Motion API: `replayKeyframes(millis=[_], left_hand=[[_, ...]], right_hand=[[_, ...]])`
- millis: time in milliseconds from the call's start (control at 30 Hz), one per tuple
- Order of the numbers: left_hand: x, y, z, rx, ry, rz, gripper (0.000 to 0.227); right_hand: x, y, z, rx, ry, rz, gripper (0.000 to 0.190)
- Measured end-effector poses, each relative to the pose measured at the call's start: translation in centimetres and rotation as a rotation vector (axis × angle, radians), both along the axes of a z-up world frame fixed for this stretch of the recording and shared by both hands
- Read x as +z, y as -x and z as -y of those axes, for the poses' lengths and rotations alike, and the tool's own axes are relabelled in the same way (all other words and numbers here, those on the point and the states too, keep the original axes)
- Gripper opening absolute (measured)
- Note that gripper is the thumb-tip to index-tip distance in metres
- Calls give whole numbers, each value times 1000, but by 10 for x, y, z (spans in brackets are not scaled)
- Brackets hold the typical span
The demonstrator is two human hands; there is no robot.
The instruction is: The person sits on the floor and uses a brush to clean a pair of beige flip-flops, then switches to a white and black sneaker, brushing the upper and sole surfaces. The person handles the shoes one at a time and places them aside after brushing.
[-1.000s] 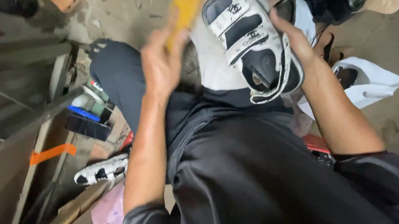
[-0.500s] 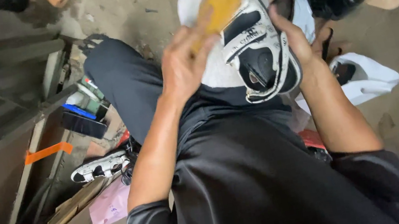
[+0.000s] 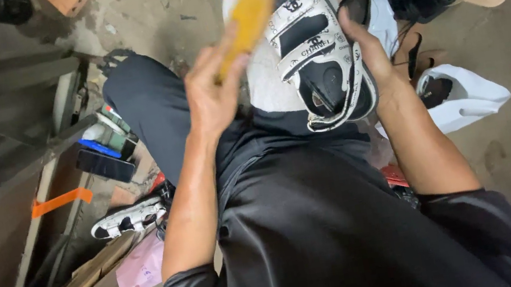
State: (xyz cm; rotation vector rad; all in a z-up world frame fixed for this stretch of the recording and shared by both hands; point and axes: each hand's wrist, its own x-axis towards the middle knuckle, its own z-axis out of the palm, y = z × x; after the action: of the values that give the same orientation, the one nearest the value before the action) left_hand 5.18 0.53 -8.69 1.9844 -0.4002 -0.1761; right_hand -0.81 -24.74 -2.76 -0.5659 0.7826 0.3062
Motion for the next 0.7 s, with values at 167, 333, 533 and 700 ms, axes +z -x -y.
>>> replayKeyframes(millis=[167, 333, 533, 700], left_hand=[[-23, -5, -1, 136, 14, -51, 48], [8, 21, 11, -11, 134, -86, 43], [53, 26, -8, -5, -57, 52, 39], [47, 37, -11, -169, 64, 198, 42]], right_hand=[[-13, 3, 0, -49, -74, -21, 66], [9, 5, -6, -2, -10, 13, 72], [-5, 2, -8, 95, 245, 332, 73], [-5, -5, -19, 37, 276, 350, 72]])
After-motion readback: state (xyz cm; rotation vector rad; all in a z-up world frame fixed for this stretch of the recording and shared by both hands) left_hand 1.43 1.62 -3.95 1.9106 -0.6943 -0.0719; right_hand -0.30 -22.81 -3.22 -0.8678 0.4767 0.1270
